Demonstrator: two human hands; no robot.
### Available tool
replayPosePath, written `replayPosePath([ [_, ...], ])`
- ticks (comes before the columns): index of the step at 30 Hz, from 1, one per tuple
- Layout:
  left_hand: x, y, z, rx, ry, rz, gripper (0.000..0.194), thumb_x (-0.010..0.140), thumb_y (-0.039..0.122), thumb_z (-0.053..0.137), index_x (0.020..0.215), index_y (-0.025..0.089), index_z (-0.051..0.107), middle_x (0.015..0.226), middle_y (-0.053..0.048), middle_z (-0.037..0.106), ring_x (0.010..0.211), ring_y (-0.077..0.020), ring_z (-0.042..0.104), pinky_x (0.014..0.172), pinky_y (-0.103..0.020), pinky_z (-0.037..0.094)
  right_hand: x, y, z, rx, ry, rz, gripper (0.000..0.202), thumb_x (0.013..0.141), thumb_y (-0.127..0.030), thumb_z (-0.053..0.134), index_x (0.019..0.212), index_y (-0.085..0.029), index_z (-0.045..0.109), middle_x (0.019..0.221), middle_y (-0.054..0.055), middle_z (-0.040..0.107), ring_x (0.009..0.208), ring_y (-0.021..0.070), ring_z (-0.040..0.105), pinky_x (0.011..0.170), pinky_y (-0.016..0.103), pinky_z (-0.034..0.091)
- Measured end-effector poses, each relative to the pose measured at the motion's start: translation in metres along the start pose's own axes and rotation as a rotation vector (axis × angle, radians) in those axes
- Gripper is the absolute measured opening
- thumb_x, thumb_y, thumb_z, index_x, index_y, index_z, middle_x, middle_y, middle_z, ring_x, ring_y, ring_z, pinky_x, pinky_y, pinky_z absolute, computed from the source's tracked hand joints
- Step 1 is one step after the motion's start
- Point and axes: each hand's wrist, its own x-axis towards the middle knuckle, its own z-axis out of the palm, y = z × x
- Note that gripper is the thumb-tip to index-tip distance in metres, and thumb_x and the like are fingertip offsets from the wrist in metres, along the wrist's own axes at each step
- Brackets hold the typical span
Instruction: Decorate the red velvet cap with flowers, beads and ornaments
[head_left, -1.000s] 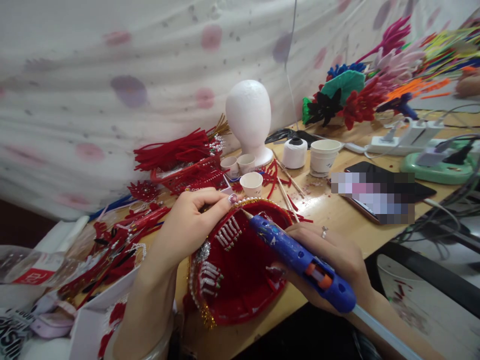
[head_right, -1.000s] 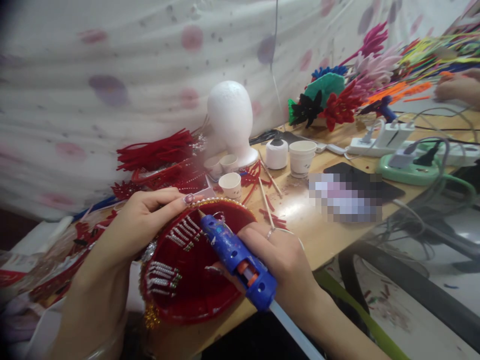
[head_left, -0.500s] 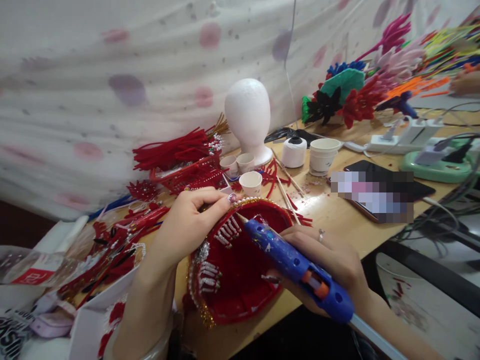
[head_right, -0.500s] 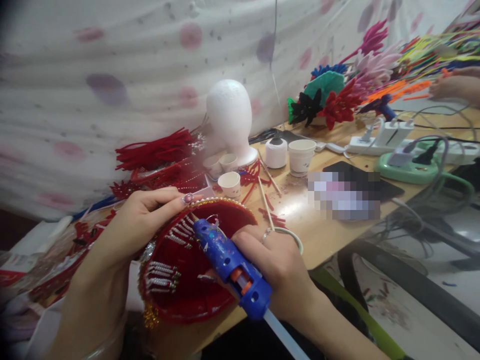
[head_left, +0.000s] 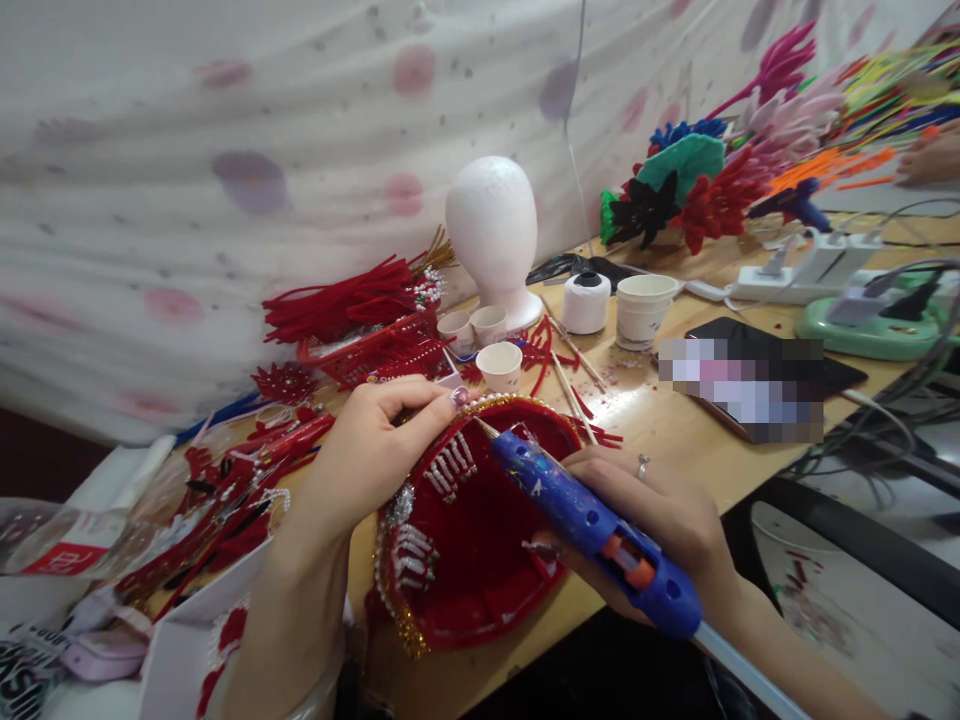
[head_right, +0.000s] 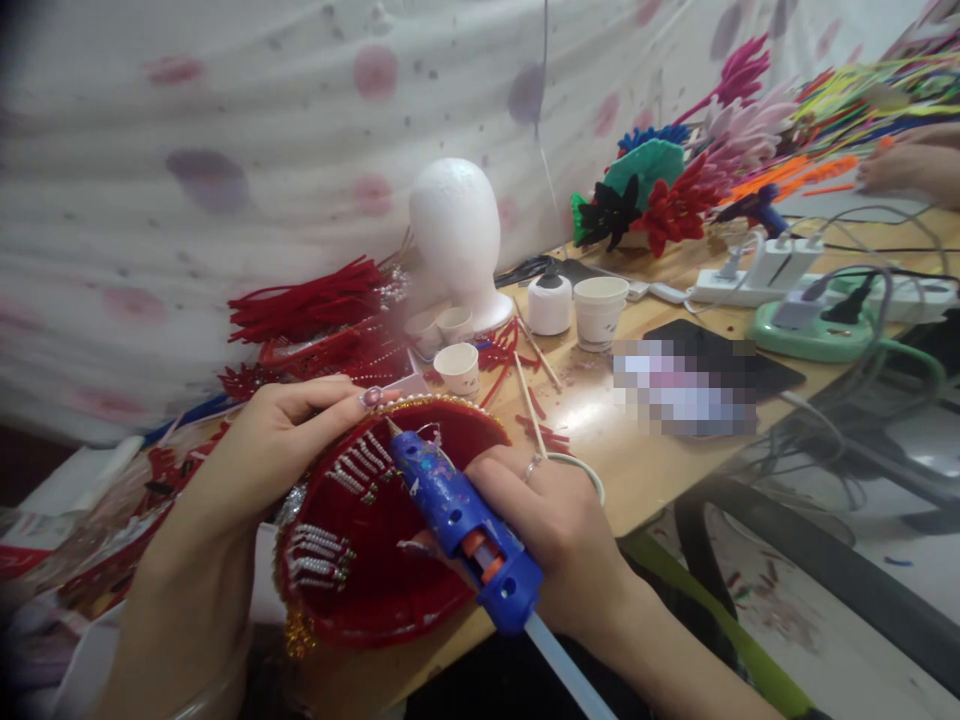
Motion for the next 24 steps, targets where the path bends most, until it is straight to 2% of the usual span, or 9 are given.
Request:
replayPosePath([
  [8, 0.0, -0.002, 0.0, 0.009, 0.002, -0.001, 0.032, 0.087, 0.037, 0.055, 0.064, 0.016, 0.063, 0.07, 0.0, 0.06, 0.069, -0.0138, 0.051, 0.061, -0.024, 0.04, 0.0, -0.005, 0.004, -0.004, -0.002, -0.002, 0.007, 0.085, -0.023, 0.066, 0.088, -0.018, 0.061, 0.075, 0.002, 0.063, 0.063, 0.015, 0.06, 0.059, 0.028, 0.045],
  [15, 0.0, -0.003, 0.0, -0.018, 0.003, -0.016, 0.028, 0.086, 0.036, 0.056, 0.067, 0.018, 0.066, 0.069, 0.002, 0.06, 0.067, -0.013, 0.051, 0.061, -0.023, 0.04, 0.002, -0.003, 0.005, -0.001, 0.049, 0.024, 0.015, 0.082, -0.027, 0.069, 0.09, -0.018, 0.061, 0.077, 0.002, 0.064, 0.064, 0.0152, 0.06, 0.057, 0.028, 0.045],
  [20, 0.001, -0.004, -0.001, -0.038, 0.001, -0.034, 0.027, 0.084, 0.037, 0.06, 0.067, 0.018, 0.067, 0.07, 0.002, 0.062, 0.067, -0.0133, 0.052, 0.062, -0.023, 0.04, 0.006, -0.006, 0.001, 0.036, -0.009, 0.014, 0.014, 0.082, -0.028, 0.068, 0.085, -0.017, 0.061, 0.071, 0.002, 0.061, 0.06, 0.0146, 0.058, 0.052, 0.027, 0.044],
  [22, 0.001, -0.006, -0.002, -0.038, -0.001, -0.04, 0.027, 0.084, 0.039, 0.06, 0.068, 0.019, 0.069, 0.072, 0.002, 0.065, 0.069, -0.0141, 0.054, 0.063, -0.023, 0.041, 0.004, -0.002, -0.006, 0.042, 0.046, 0.008, 0.016, 0.081, -0.03, 0.07, 0.086, -0.017, 0.062, 0.077, 0.003, 0.064, 0.063, 0.0151, 0.059, 0.053, 0.027, 0.045],
  [24, 0.001, -0.007, -0.002, -0.036, 0.002, -0.044, 0.027, 0.084, 0.04, 0.06, 0.071, 0.019, 0.07, 0.075, 0.001, 0.068, 0.072, -0.0153, 0.057, 0.065, -0.023, 0.042, 0.003, 0.009, -0.018, -0.023, 0.218, 0.067, 0.014, 0.082, -0.032, 0.069, 0.083, -0.02, 0.063, 0.081, 0.003, 0.065, 0.065, 0.0155, 0.06, 0.056, 0.027, 0.045],
])
